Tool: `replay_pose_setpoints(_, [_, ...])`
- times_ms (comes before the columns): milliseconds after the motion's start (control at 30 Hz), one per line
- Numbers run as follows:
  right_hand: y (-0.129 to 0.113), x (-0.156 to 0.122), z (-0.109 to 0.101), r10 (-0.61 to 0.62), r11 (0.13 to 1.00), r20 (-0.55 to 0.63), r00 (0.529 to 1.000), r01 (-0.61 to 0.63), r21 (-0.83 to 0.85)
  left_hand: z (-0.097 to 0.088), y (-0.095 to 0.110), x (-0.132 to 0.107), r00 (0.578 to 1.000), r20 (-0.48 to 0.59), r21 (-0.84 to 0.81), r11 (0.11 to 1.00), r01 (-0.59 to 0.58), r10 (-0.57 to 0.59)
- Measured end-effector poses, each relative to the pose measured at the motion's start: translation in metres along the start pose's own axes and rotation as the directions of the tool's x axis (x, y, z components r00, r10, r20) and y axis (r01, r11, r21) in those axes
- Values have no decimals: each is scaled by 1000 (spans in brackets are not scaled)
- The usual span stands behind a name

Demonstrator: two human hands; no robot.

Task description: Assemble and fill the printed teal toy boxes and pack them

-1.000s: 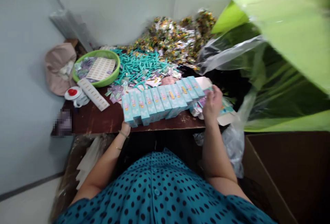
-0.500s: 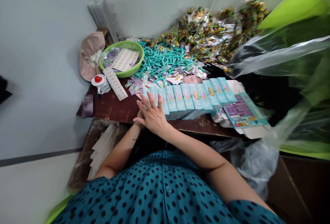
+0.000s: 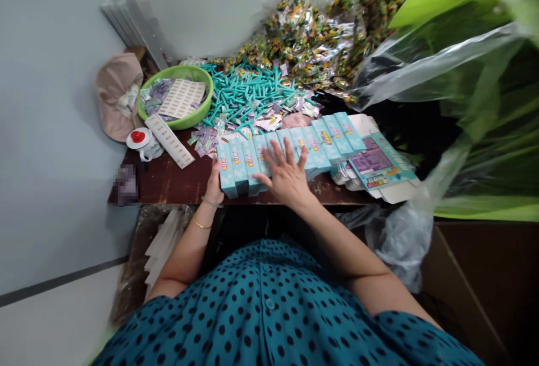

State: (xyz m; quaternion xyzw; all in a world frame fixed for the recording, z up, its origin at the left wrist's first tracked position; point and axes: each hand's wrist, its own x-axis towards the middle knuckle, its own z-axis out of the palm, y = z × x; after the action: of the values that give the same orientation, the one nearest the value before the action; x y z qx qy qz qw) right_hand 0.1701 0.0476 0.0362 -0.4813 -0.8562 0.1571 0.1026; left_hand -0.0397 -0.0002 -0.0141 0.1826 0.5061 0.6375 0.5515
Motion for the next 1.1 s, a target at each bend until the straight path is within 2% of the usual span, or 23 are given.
replay_pose_setpoints(100, [44,-5,-12,59,997,-23,998,-60,-45,0,8,3,997,-25,72,995,-76,78])
replay_pose_setpoints(233, [92,-8,-28,110,989,-43,993,-113,-100,-2,16,6,997,6,135,988,-78,78])
replay_pose_setpoints(400, [137,-11,-39,212,969,-44,976,-215,-121,-4,17,7,996,-8,154,985,-81,84])
replay_pose_setpoints(633, [191,-29,-43,372,922,-137,918,-382,-58,-5,21,8,997,7,202,976,-74,74])
replay_pose_setpoints(733, [206,-32,-46,444,894,-153,883,-448,9,-5,22,8,997,5,235,970,-70,71])
replay_pose_setpoints(833, [206,-24,-49,482,874,-213,850,-482,54,-6,23,8,998,-14,264,963,-58,64])
replay_pose_setpoints(900, [201,-15,-50,419,905,-237,876,-424,33,-6,23,9,997,-28,280,958,-58,68])
replay_pose_setpoints(967, [199,-5,-49,364,929,-194,911,-369,12,-7,23,8,996,-34,292,954,-68,82])
replay_pose_setpoints(1000, [202,-2,-48,382,923,-167,909,-386,13,-6,24,8,996,-35,296,952,-74,88])
replay_pose_setpoints(1033, [207,0,-48,435,899,-155,887,-437,23,-6,24,8,996,-32,299,951,-74,88])
replay_pose_setpoints(1100, [223,4,-49,562,826,-174,808,-556,91,-5,25,8,997,-37,302,951,-60,74])
